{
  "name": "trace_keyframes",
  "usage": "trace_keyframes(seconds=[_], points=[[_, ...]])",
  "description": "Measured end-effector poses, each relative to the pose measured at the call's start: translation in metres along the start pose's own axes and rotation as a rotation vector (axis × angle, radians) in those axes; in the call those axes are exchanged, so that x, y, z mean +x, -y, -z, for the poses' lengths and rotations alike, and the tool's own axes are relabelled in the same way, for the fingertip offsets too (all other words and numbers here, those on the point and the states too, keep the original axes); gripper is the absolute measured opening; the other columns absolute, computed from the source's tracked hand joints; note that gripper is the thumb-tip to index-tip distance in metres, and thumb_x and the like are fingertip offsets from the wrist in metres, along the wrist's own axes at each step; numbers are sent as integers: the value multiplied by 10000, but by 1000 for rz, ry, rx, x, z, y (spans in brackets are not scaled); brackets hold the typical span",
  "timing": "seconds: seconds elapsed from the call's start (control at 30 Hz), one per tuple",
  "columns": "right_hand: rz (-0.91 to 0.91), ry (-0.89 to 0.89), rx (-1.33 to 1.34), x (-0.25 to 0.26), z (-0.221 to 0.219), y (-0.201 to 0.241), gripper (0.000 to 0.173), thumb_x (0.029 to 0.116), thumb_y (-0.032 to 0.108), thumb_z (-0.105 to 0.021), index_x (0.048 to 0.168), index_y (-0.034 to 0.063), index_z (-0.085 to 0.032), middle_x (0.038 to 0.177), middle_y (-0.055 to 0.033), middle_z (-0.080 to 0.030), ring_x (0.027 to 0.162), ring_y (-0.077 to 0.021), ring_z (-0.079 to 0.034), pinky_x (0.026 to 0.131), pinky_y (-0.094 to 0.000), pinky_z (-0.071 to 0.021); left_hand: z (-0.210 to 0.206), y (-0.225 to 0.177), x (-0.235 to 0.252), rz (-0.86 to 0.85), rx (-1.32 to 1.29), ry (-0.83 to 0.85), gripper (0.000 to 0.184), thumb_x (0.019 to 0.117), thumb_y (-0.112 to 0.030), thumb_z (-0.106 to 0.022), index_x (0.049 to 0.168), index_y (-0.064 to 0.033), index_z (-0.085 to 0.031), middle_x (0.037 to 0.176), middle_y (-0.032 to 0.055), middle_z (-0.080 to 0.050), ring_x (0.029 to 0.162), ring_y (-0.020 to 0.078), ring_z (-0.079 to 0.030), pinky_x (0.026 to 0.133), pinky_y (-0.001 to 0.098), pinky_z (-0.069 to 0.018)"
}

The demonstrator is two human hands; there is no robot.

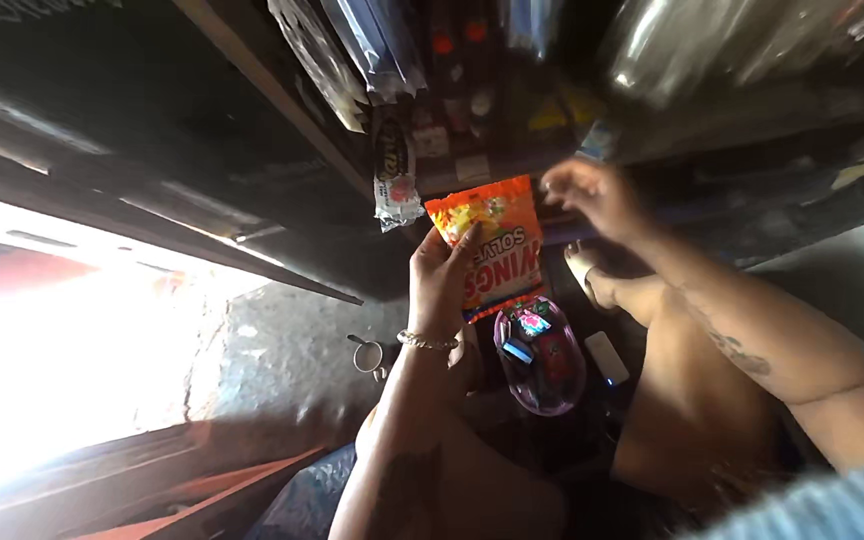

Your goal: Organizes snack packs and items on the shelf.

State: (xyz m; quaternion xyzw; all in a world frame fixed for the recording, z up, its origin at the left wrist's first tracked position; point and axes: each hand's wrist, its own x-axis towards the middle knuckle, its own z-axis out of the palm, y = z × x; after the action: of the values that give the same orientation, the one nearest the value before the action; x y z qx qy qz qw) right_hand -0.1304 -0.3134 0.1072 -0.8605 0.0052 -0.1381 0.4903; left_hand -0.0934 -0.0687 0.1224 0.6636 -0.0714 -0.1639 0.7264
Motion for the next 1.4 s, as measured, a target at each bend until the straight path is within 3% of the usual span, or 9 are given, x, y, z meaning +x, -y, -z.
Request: trace_keyframes(seconds=[0.07,0.17,0.27,0.4,0.73,0.93,1.1,1.27,1.4], points=[[1,-135,-358,21,30,-19,451,951,304,-730,1307,44,-634,1236,-194,-657,1103,-319,-661,943,-517,-544,4,-1,6,-83,284,47,195,989,-128,-668,1154,-27,-647,929,32,-734,820,92,-716,765,298,-618],[-154,-42,-673,40,48,-39,717,870,301,-827,1500,171,-511,1525,-271,-442,1362,-492,-462,1071,-675,-398,-3,2,13,-16,853,175,337,961,-321,-726,1147,-41,-693,972,151,-722,909,306,-708,845,571,-567],[-169,0,-699,47,44,-58,482,919,125,-755,1385,124,-630,1450,-225,-540,1309,-445,-534,1050,-646,-442,-18,2,14,75,1104,282,333,995,-386,-662,1205,-131,-702,1035,174,-730,991,400,-699,861,668,-522],[-176,-124,-576,49,49,-32,305,1059,100,-522,1324,30,-655,1234,-249,-681,1163,-435,-650,1018,-627,-469,-21,6,17,-5,892,246,306,987,-324,-690,1181,-89,-708,1000,166,-732,961,358,-708,861,636,-536],[84,-239,-177,64,13,4,289,1057,155,-537,1300,42,-646,1206,-158,-695,1020,-239,-706,914,-450,-570,-41,7,26,197,-128,-71,346,1081,-339,-497,1110,-45,-679,770,54,-669,632,108,-639,576,268,-549],[412,-24,-23,30,-35,16,281,1009,48,-581,1259,8,-703,1359,-154,-642,1323,-238,-576,1123,-372,-467,-45,19,36,209,-185,-248,367,1114,-327,-409,1123,-32,-626,807,65,-648,686,128,-654,632,298,-569],[450,-94,-95,31,-19,3,272,1015,64,-585,1249,32,-720,1316,-145,-674,1285,-234,-612,1106,-379,-487,-52,19,37,249,-211,-224,369,1114,-333,-404,1194,-35,-609,918,85,-672,799,151,-678,729,340,-586],[543,101,-274,11,-32,6,315,946,105,-662,1251,82,-738,1376,-150,-647,1384,-347,-518,1176,-480,-394,-58,19,35,290,-295,-282,327,1116,-334,-391,1038,-90,-594,703,-5,-560,584,81,-572,556,256,-521],[352,330,-152,2,-32,18,768,1022,334,-599,1583,-71,-265,1596,-182,-420,1504,-277,-366,1251,-434,-242,-53,16,32,320,-387,-203,354,1079,-393,-482,1208,-81,-588,839,50,-659,717,139,-668,656,332,-585]])
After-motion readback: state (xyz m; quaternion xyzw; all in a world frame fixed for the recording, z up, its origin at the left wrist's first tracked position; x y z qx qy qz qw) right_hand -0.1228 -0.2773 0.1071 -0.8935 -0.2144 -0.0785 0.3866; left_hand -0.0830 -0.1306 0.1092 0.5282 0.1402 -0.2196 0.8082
